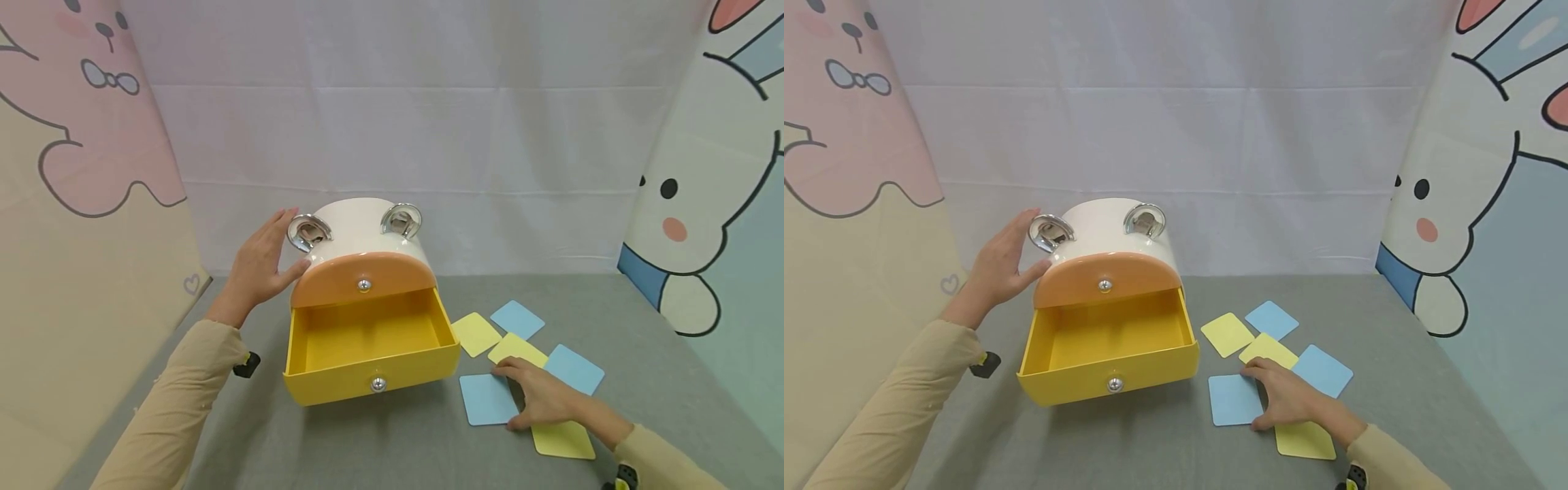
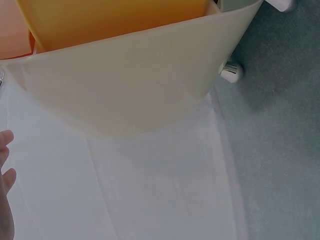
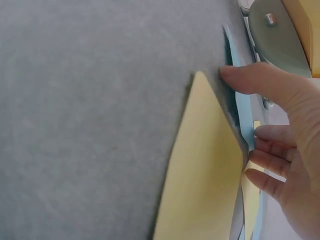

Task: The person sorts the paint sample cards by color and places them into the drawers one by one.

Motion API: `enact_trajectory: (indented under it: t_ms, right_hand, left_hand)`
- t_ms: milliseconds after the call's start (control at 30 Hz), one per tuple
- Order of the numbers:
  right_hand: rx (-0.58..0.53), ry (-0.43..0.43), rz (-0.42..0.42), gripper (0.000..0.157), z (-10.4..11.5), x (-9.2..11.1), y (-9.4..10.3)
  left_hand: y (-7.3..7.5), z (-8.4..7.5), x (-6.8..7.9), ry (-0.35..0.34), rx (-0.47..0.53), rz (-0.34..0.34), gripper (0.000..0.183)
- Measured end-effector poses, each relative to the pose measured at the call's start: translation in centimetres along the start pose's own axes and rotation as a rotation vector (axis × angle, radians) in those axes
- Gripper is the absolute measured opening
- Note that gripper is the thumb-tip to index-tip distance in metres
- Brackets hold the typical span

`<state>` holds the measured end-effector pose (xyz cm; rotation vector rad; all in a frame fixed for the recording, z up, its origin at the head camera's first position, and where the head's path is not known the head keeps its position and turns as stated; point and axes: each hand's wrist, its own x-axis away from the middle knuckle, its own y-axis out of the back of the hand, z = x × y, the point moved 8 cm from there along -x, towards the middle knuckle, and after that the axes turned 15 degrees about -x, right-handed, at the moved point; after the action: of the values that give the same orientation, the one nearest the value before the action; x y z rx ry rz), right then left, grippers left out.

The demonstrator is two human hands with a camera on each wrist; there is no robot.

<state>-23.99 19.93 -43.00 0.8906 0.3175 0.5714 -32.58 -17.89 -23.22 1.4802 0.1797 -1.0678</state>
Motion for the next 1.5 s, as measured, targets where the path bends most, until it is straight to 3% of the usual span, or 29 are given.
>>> enact_trajectory:
  t_ms: [267, 667, 933, 1200, 1500]
  right_hand:
    - [0.000, -0.061, -0.035, 0.078, 0.2, 0.1, 2.5]
    - [0.077, 0.079, -0.141, 0.070, 4.3, -0.4, 9.4]
    - [0.092, 0.150, -0.138, 0.070, 7.9, -1.7, 12.5]
    - [0.117, 0.210, -0.089, 0.069, 12.5, -4.7, 12.2]
    - [0.090, 0.274, 0.021, 0.072, 17.4, -8.3, 9.3]
  left_hand:
    - [0.0, 0.0, 0.0, -0.002, -0.008, 0.008, 0.085]
    - [0.0, 0.0, -0.2, -0.007, -0.002, -0.007, 0.085]
    - [0.0, 0.0, -0.2, -0.007, -0.001, -0.006, 0.086]
    - [0.0, 0.1, -0.1, -0.016, -0.001, -0.013, 0.085]
    - [0.1, 0.0, 0.1, -0.015, -0.002, -0.017, 0.085]
